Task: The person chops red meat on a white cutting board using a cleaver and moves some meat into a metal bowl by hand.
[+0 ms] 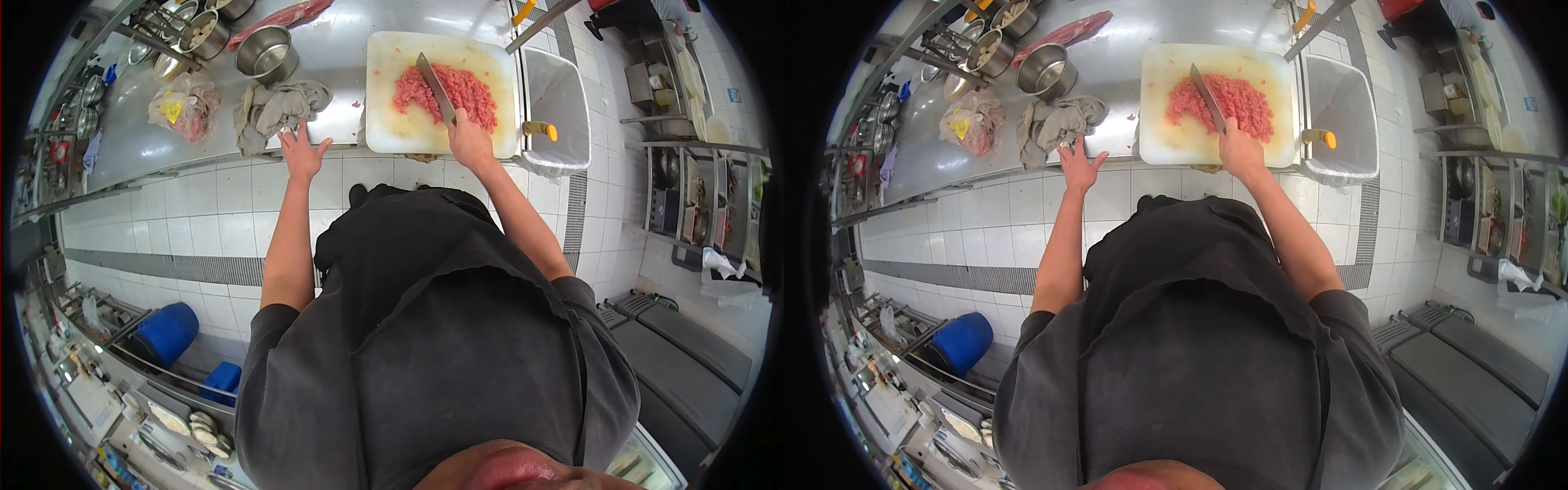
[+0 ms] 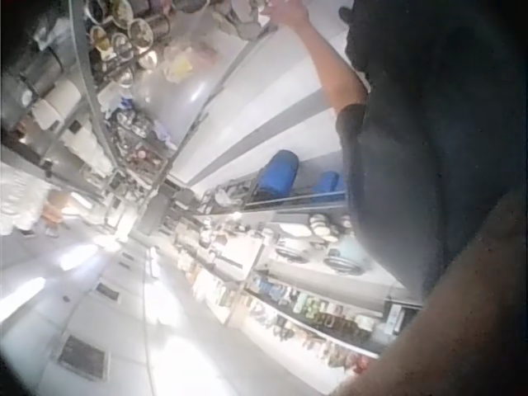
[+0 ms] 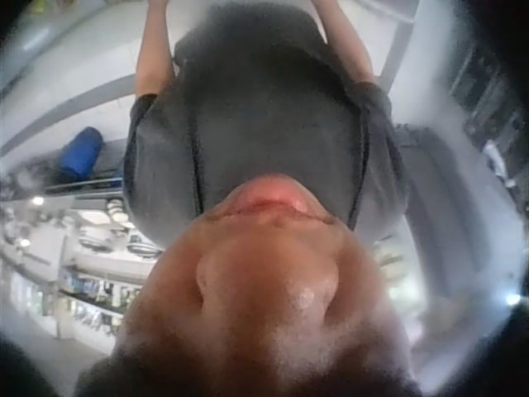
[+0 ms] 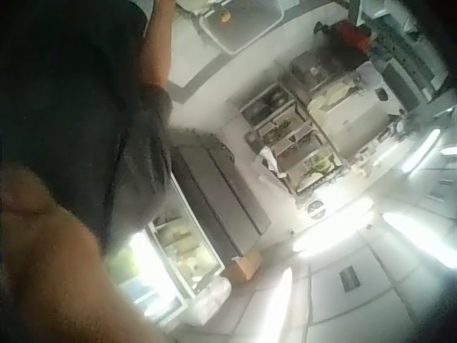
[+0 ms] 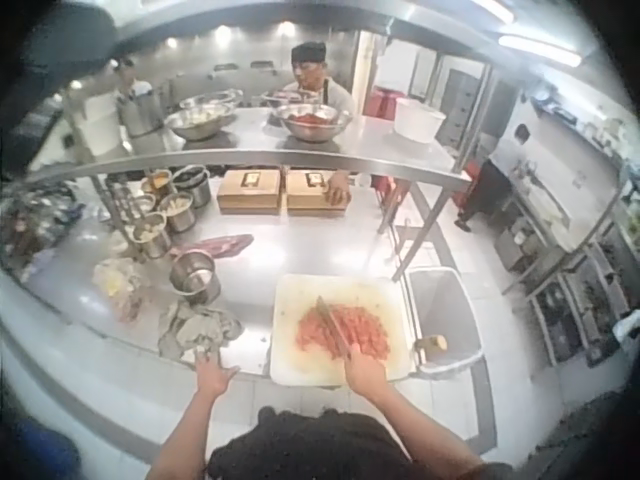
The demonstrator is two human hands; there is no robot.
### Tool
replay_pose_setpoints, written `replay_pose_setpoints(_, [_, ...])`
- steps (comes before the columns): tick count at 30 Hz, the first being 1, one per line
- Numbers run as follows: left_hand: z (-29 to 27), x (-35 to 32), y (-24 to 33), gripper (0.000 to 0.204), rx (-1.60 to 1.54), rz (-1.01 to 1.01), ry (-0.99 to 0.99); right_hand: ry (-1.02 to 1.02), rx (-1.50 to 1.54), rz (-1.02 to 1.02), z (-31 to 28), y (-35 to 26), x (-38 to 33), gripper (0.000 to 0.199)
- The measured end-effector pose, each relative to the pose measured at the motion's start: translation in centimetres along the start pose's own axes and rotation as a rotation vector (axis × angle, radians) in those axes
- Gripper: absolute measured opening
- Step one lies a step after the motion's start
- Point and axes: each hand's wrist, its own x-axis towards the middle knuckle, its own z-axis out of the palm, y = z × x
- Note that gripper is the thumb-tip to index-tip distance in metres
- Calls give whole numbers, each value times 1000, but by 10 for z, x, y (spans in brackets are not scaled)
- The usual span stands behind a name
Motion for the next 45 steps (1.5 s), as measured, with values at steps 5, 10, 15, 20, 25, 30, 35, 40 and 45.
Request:
replay_pose_setpoints(5, [0, -1, 2, 91, 1, 8, 9, 156, 150, -48, -11, -19, -18, 24])
replay_pose_setpoints(10, [-1, -2, 2, 91, 13, 8, 0, 8, -2, -42, 19, -6, -9, 24])
replay_pose_setpoints(15, [-1, 0, 1, 92, -3, 1, 0, 166, 201, -69, 0, -24, -23, 24])
replay_pose_setpoints(20, [1, 4, 1, 92, -13, 2, 8, 41, 75, -53, -2, -17, -12, 24])
replay_pose_setpoints(25, [0, 1, 1, 91, -9, 19, 14, 121, 150, -19, 5, -13, -20, 24])
replay_pose_setpoints(30, [1, -1, 1, 91, -8, 3, 2, 118, 135, -68, -10, -17, -26, 24])
replay_pose_setpoints(35, [1, -1, 0, 91, 5, -4, -4, 16, 48, -40, 0, -4, -20, 23])
replay_pose_setpoints(40, [0, -2, 2, 91, -10, -12, -17, 109, 151, -58, -8, -20, -35, 22])
replay_pose_setpoints(45, [0, -5, 2, 91, 19, -13, -28, -30, 49, -57, -5, -16, -25, 21])
